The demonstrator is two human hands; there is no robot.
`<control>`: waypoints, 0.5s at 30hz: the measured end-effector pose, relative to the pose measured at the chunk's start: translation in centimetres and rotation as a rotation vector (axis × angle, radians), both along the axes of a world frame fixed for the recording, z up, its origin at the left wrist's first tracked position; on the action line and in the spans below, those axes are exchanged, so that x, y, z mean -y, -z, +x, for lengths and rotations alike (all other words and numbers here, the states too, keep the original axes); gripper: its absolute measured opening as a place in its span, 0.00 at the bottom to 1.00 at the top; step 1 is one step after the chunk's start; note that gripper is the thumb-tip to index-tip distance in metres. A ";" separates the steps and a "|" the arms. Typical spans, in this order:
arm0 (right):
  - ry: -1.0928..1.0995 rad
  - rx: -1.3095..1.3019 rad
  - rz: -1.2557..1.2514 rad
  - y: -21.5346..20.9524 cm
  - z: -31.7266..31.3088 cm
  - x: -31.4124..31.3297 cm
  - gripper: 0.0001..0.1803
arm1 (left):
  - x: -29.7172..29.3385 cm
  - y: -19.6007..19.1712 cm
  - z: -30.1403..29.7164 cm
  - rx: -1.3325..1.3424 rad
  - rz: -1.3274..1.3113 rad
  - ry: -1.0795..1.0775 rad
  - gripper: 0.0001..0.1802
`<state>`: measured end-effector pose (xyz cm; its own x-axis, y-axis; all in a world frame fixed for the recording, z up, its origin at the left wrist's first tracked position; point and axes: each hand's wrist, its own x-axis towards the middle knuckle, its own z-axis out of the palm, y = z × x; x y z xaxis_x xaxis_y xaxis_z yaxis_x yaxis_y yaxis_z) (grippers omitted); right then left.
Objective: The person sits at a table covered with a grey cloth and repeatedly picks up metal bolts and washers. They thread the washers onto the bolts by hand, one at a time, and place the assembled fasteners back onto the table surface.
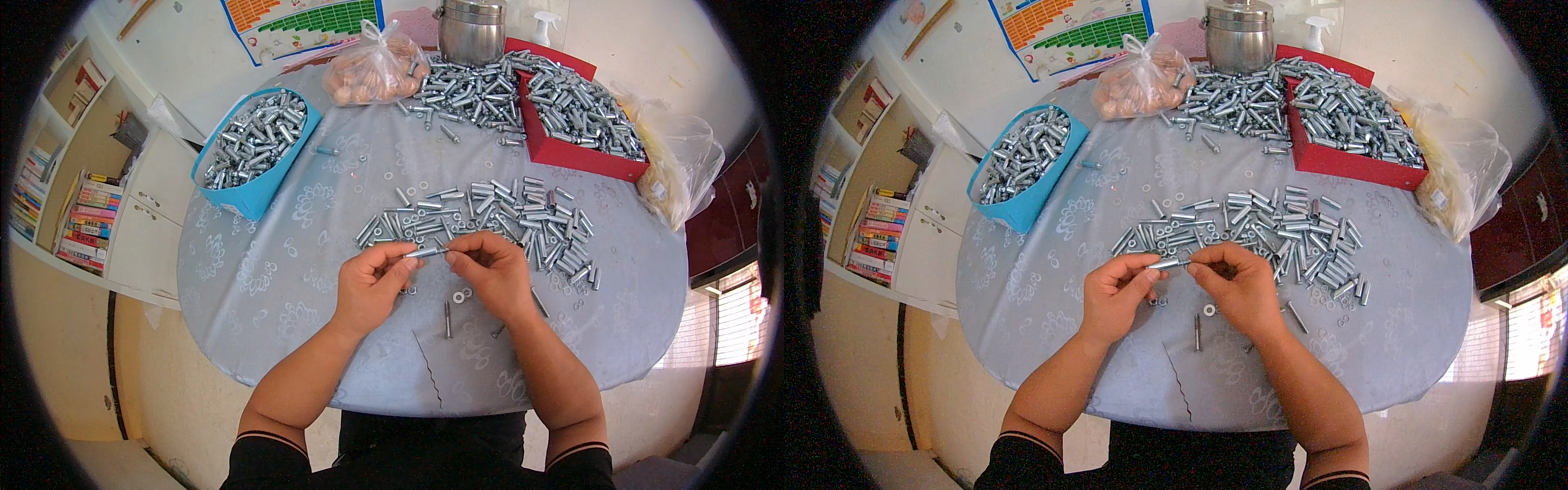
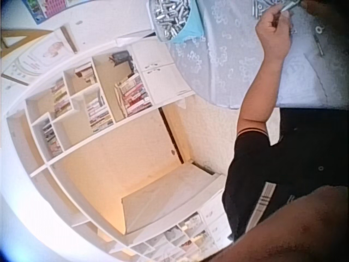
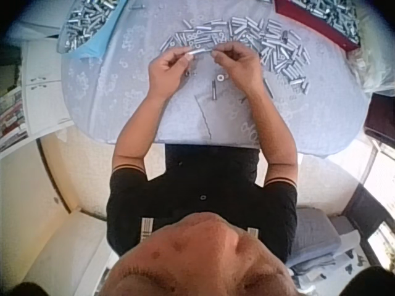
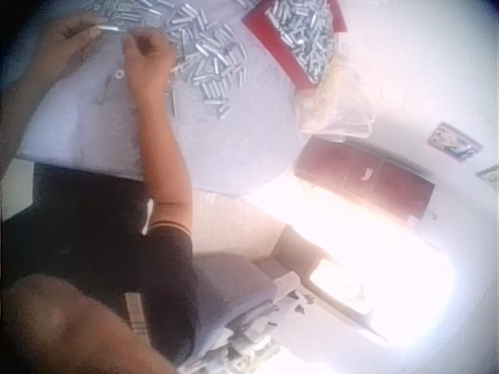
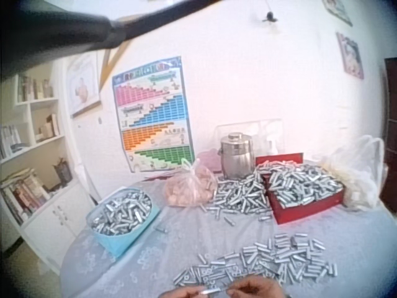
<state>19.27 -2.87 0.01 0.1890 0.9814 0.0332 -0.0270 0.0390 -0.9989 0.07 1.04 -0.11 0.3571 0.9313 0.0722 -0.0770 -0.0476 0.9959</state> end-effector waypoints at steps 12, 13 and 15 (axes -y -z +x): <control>-0.080 -0.141 -0.030 -0.5 0.4 0.1 0.07 | 0.1 0.0 -0.1 -0.007 -0.004 0.071 0.11; -0.097 -0.137 -0.036 -0.4 0.6 0.2 0.07 | 0.1 0.0 -0.1 -0.001 -0.004 0.079 0.11; -0.073 -0.110 -0.047 -0.9 0.7 0.2 0.08 | 0.0 0.0 -0.1 0.031 -0.046 0.063 0.11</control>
